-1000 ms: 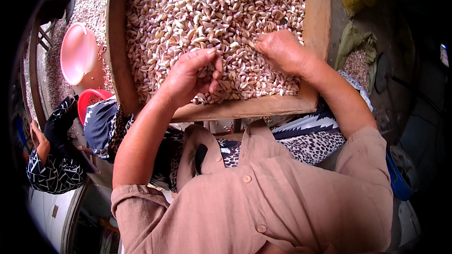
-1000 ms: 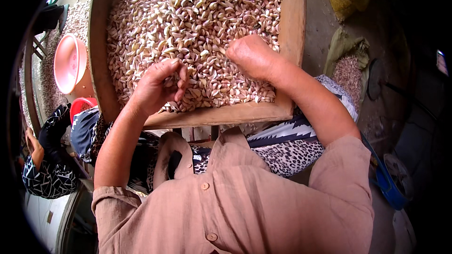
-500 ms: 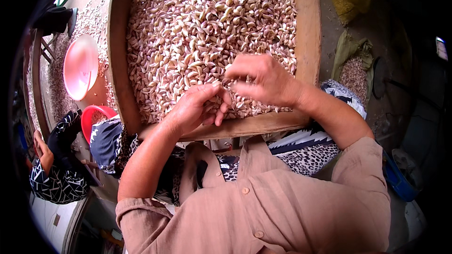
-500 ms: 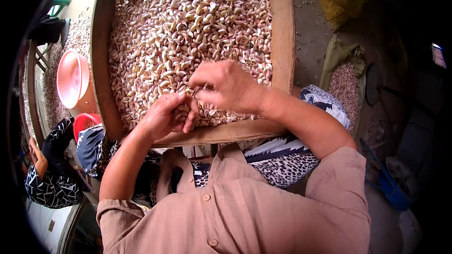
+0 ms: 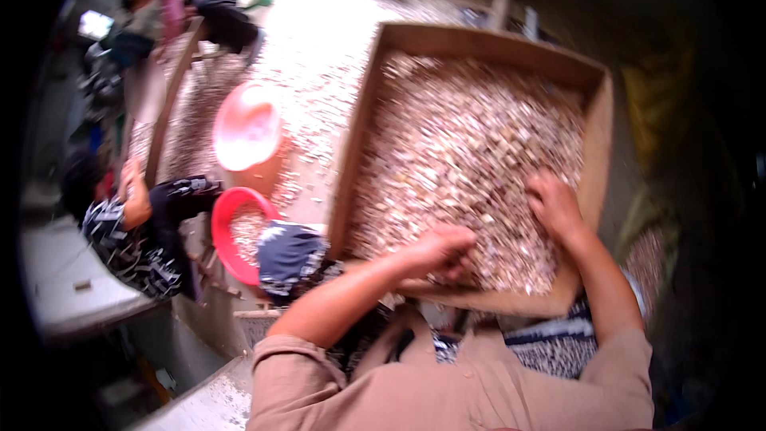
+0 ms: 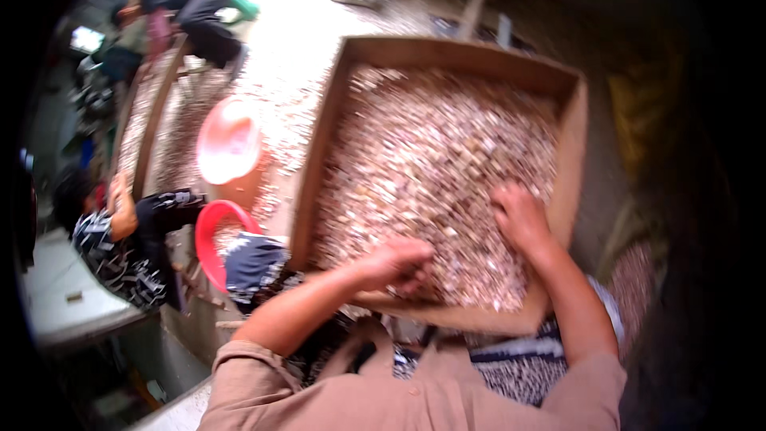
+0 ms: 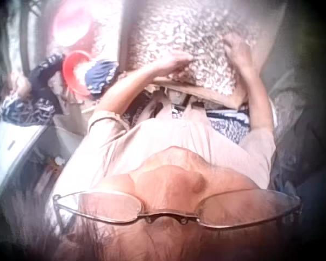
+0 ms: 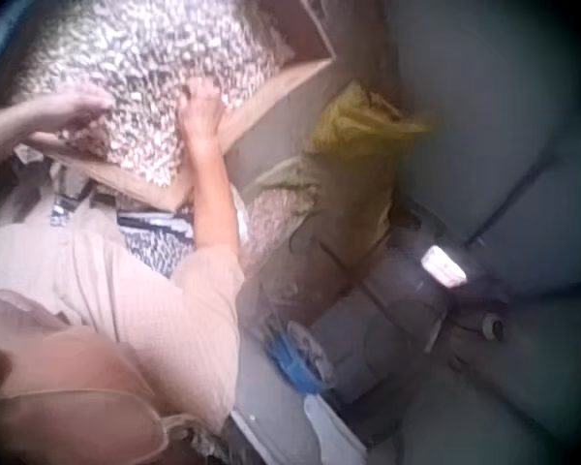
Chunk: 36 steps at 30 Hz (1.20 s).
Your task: The person sorts garlic cloves from a wooden tray by hand, picking through the cloves and moving them within the tray.
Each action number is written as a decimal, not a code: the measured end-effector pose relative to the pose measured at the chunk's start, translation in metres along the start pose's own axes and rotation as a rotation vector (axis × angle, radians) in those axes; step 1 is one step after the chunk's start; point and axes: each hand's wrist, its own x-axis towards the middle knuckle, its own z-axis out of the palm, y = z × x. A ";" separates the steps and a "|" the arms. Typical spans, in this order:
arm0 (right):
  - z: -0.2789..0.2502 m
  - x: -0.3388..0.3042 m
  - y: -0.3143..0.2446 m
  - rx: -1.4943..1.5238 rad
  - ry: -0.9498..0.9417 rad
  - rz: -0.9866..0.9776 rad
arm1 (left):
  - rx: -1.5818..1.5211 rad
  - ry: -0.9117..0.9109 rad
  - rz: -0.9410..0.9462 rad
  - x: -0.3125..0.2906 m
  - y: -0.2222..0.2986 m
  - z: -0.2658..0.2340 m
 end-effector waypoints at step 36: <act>0.034 -0.091 -0.062 0.141 -0.371 -0.110 | 0.062 0.048 0.232 -0.015 0.025 -0.017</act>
